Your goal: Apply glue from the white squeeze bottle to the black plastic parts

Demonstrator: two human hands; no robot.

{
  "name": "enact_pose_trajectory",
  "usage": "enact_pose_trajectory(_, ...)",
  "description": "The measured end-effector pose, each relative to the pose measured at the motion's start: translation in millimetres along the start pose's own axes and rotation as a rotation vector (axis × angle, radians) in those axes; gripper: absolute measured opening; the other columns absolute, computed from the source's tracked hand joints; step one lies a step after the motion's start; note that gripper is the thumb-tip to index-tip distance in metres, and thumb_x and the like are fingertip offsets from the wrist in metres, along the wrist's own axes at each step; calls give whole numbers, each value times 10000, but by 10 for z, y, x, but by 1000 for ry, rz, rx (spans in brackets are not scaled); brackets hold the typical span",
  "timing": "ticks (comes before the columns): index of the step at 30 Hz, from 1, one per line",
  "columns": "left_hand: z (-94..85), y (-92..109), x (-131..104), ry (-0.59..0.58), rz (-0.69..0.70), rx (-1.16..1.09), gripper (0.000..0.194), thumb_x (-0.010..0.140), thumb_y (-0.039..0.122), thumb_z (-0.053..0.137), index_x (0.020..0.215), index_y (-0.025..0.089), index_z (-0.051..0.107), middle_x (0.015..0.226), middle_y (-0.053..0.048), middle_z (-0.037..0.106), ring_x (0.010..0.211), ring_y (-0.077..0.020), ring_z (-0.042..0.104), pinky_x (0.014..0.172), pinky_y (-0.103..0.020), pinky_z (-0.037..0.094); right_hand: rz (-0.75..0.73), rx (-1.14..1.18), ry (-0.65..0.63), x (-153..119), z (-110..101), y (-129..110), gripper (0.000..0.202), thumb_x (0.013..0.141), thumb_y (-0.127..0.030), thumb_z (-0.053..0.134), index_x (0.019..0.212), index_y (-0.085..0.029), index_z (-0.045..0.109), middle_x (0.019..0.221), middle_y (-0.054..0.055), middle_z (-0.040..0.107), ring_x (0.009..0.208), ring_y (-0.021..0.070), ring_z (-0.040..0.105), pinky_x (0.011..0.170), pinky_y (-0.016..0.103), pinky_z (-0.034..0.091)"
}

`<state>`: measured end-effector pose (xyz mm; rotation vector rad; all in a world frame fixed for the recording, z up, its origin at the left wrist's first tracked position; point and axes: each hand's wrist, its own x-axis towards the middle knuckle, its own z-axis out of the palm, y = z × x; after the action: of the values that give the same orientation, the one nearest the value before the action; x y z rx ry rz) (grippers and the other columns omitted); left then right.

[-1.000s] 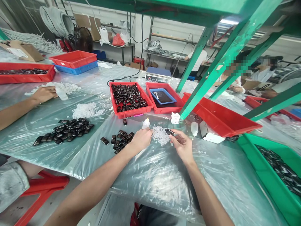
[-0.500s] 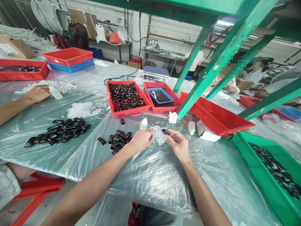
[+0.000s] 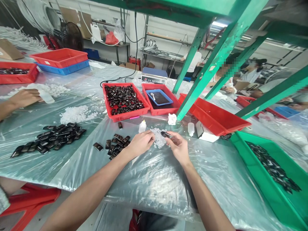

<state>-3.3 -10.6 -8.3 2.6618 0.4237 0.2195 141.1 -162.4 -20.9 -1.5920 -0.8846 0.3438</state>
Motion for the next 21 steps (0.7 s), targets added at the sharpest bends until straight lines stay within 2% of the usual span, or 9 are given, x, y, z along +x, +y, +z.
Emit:
enact_pose_trajectory(5,-13,15,10,-72,-14,38,153,956,187,526,967,210,677,1054,-60,705,1007,-233,680,796,-297,506,-14,10,3,-3,12,21,331,811,-402,770,1075,-209,723,711,15,689,574,164,598,538,284,463)
enact_pose_trajectory(10,14,-3,16,-97,-20,42,117,933,214,565,952,213,681,1047,-56,706,944,-234,692,751,-299,499,-1,-11,1,-5,11,20,364,812,-439,769,1090,-208,725,648,5,661,562,175,596,517,284,446)
enact_pose_trajectory(14,15,-13,1,-107,-8,49,123,923,198,561,930,211,683,1023,-56,710,881,-229,694,702,-300,484,2,-2,-3,-4,20,17,352,804,-437,774,1072,-213,724,680,9,670,567,168,589,542,291,467)
enact_pose_trajectory(17,-11,4,-10,-90,6,42,131,917,177,558,893,212,682,983,-54,710,871,-223,689,701,-298,485,6,-13,-11,-2,25,22,360,802,-454,772,1070,-219,725,692,11,673,570,170,585,541,295,467)
enact_pose_trajectory(21,-44,14,-14,-18,29,26,179,949,154,509,918,212,675,1006,-63,695,988,-228,672,776,-300,508,1,-24,-9,1,21,27,371,802,-474,772,1068,-219,729,694,14,677,577,174,589,539,296,468)
